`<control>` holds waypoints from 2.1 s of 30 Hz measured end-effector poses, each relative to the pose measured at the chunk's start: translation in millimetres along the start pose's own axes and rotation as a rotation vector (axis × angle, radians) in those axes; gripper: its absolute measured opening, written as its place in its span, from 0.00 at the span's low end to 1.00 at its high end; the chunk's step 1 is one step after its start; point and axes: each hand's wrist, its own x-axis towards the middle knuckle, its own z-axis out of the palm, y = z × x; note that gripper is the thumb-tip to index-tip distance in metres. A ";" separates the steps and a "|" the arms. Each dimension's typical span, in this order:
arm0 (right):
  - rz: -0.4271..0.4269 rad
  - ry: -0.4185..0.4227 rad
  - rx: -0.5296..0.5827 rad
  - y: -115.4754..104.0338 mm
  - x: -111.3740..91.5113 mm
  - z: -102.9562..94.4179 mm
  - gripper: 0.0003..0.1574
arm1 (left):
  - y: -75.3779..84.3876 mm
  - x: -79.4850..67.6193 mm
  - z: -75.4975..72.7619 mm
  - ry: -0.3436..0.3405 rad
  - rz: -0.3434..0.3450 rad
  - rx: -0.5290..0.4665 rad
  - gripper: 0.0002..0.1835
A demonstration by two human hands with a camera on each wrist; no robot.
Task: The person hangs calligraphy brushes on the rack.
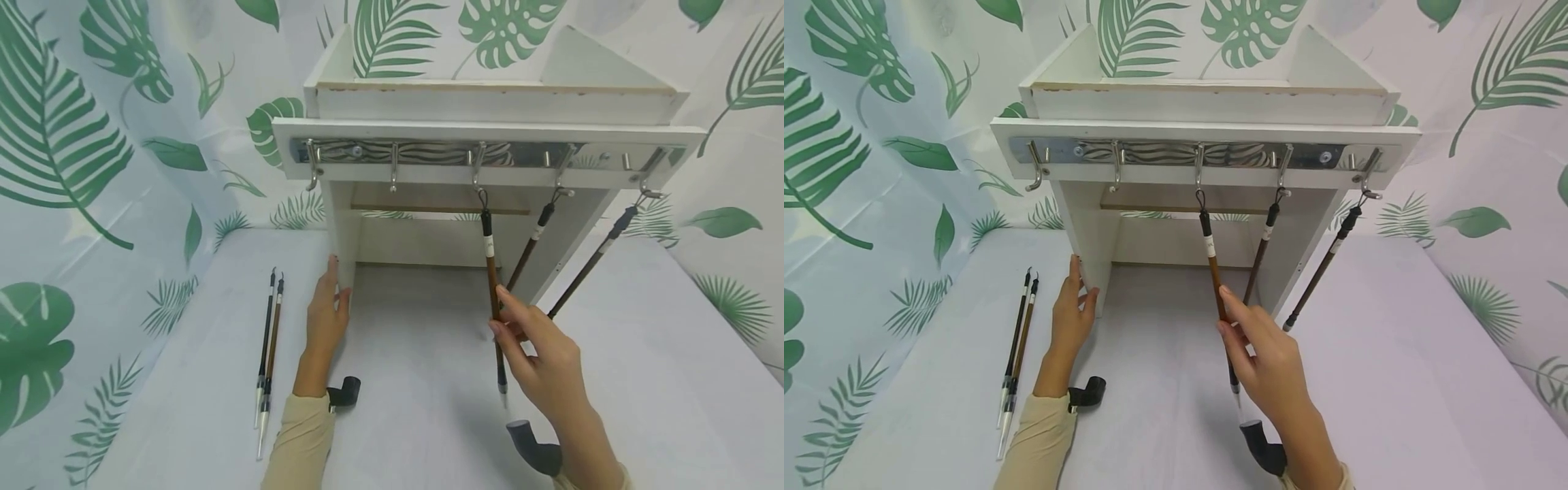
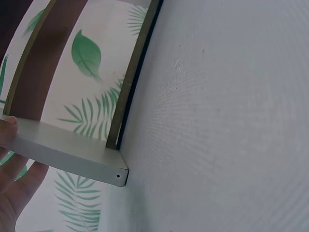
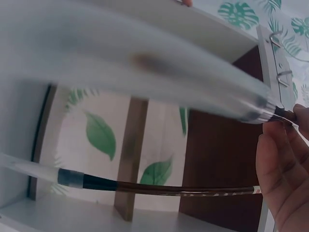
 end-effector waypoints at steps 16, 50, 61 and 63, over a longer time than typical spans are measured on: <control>0.017 0.005 -0.003 -1.2 4.5 4.6 0.27 | 0.0 0.3 0.0 -0.005 -0.010 -0.008 0.35; 0.023 -0.057 -0.010 -1.6 7.3 9.5 0.24 | 2.8 0.1 -2.2 -0.020 -0.015 0.005 0.35; 0.023 -0.053 -0.008 1.2 5.9 11.9 0.23 | 4.1 -0.2 -2.7 -0.014 -0.010 0.004 0.35; 0.035 -0.062 -0.003 1.5 5.7 12.8 0.25 | 3.7 -0.1 -2.5 -0.007 -0.002 0.001 0.35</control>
